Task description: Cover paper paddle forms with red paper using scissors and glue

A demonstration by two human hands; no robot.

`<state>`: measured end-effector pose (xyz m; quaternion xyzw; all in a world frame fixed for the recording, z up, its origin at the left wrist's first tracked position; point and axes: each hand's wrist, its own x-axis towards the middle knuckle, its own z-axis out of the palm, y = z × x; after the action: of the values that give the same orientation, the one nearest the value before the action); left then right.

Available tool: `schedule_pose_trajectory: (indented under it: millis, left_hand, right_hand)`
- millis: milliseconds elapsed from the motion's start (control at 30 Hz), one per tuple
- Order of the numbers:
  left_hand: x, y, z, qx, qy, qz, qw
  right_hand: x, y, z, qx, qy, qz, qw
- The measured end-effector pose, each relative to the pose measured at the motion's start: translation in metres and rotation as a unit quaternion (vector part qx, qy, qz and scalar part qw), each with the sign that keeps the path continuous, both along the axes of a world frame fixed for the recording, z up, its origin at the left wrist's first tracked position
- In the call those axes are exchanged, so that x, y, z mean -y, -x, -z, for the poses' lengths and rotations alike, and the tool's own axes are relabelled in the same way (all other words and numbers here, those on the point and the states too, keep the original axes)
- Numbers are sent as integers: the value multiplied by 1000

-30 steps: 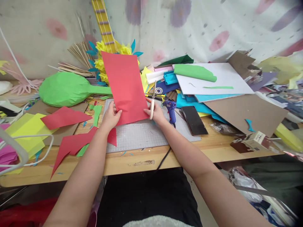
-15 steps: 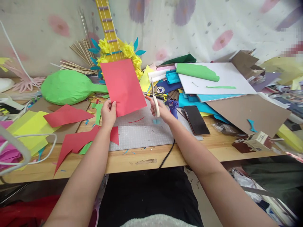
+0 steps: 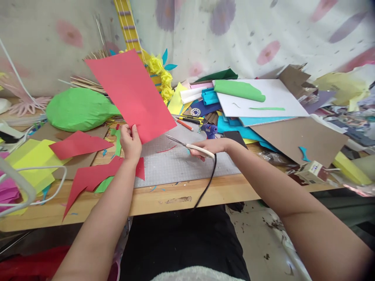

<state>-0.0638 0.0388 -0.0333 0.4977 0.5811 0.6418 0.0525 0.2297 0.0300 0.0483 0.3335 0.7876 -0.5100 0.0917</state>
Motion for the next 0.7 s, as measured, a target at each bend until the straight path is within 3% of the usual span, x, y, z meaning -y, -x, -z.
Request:
schedule_pose_trajectory:
  millis: [333, 700]
  left_hand:
    - [5, -5, -2, -47, -18, 55, 997]
    - [4, -11, -2, -28, -35, 80, 996]
  right_hand:
    - [-22, 8, 27, -101, 93, 20, 990]
    - [-14, 5, 23, -79, 83, 35, 993]
